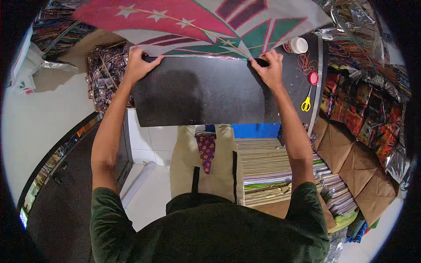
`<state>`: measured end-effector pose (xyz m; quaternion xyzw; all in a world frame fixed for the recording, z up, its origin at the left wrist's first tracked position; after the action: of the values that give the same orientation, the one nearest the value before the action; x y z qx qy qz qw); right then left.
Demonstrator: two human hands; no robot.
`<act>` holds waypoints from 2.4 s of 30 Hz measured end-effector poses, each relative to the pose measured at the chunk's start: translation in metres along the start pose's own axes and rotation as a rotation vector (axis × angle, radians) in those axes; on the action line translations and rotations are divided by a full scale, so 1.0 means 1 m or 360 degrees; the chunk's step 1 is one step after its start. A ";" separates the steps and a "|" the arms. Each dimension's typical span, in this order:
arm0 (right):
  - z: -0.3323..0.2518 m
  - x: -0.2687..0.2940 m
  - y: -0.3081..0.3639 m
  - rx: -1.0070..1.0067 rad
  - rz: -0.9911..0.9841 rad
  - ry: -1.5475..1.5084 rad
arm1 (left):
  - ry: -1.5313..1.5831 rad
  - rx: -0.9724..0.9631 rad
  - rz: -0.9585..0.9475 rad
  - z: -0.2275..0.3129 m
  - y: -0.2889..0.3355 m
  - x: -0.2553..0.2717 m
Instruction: The person assembles a diamond-shaped kite on a table. They apply a thin stick to the kite's surface and secure it by wrapping a string around the stick and the kite material. The person repeatedly wraps the string to fasten the stick in place.
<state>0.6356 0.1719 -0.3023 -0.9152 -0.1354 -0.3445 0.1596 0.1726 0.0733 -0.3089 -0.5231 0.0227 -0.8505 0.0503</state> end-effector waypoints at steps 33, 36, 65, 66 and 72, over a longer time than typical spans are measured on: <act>-0.018 0.006 0.018 0.0649 -0.0132 0.0203 | -0.0379 -0.1027 -0.0115 0.030 0.029 0.013; -0.019 0.006 0.018 0.0676 -0.0152 0.0202 | -0.0376 -0.1047 -0.0080 0.028 0.030 0.013; -0.035 -0.007 0.046 -0.0344 0.0185 0.0407 | -0.1042 -0.0241 -0.0430 0.135 0.041 0.011; -0.035 -0.007 0.045 -0.0373 0.0179 0.0391 | -0.1051 -0.0198 -0.0450 0.141 0.042 0.008; -0.040 -0.002 0.049 -0.0491 0.0176 0.0381 | -0.1047 0.0172 -0.0544 0.164 0.044 -0.020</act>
<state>0.6280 0.1111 -0.2847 -0.8874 -0.0104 -0.4581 0.0510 0.3306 0.0344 -0.2565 -0.7612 -0.1272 -0.6331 -0.0602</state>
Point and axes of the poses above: each hand's wrist, its own y-axis away from the middle knuckle, its own x-axis out of the back of the hand, z = x × y, the point moved 6 cm from there along -y, towards the middle knuckle, and after that the axes turned 7 degrees about -y, right-handed, at the moved point
